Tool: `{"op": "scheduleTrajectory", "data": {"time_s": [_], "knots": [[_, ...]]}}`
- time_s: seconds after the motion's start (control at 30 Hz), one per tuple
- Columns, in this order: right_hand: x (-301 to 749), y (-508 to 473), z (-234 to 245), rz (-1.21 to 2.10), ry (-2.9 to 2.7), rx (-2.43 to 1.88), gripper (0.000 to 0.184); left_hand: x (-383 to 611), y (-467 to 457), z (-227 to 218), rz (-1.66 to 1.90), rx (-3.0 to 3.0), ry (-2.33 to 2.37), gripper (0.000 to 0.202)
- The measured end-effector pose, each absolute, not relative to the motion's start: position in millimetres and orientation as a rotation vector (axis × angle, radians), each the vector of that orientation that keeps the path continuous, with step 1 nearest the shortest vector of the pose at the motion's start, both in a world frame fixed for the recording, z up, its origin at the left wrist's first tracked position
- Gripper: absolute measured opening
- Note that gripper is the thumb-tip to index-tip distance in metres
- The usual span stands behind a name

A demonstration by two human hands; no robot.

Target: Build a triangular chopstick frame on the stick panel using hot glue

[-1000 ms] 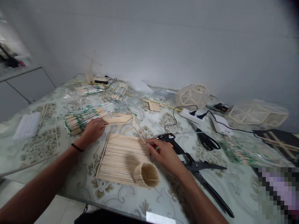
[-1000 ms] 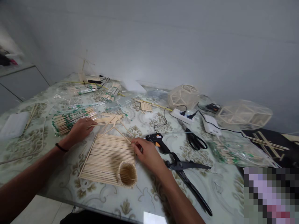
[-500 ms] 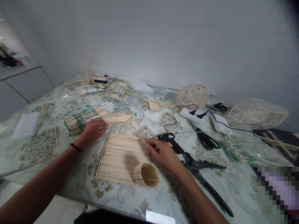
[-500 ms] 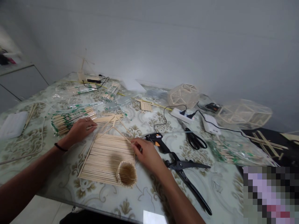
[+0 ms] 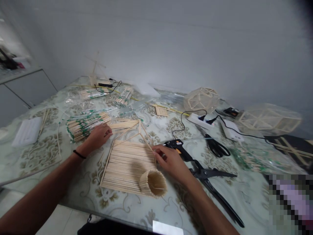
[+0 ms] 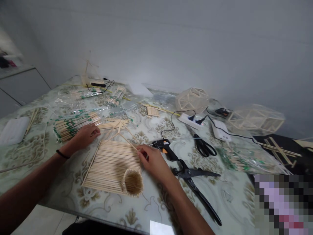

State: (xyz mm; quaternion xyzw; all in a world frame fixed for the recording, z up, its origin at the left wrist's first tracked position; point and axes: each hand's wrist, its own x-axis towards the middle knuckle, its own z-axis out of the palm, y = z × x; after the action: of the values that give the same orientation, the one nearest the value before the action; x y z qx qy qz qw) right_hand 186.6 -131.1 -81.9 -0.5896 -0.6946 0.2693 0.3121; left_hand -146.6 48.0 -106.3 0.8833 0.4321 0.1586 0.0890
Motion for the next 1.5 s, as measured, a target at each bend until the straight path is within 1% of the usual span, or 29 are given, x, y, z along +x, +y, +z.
{"op": "scheduleTrajectory", "data": {"time_s": [0.13,0.47,0.97,1.5], "knots": [[185.9,-131.2,-80.3,0.701,-1.833,-1.555,0.022,-146.5,46.6,-105.6,0.446,2.644,1.276,0.012],[186.4,-130.9,-82.4,0.696,-1.834,-1.558,0.02,-146.3,45.3,-104.6,0.381,2.704,1.237,0.014],[186.5,-130.2,-84.1,0.679,-1.845,-1.538,0.022,-144.1,46.0,-109.2,0.293,2.709,1.27,0.013],[185.7,-131.1,-81.0,0.678,-1.844,-1.553,0.023,-143.2,41.0,-100.3,0.356,2.683,1.239,0.013]]}}
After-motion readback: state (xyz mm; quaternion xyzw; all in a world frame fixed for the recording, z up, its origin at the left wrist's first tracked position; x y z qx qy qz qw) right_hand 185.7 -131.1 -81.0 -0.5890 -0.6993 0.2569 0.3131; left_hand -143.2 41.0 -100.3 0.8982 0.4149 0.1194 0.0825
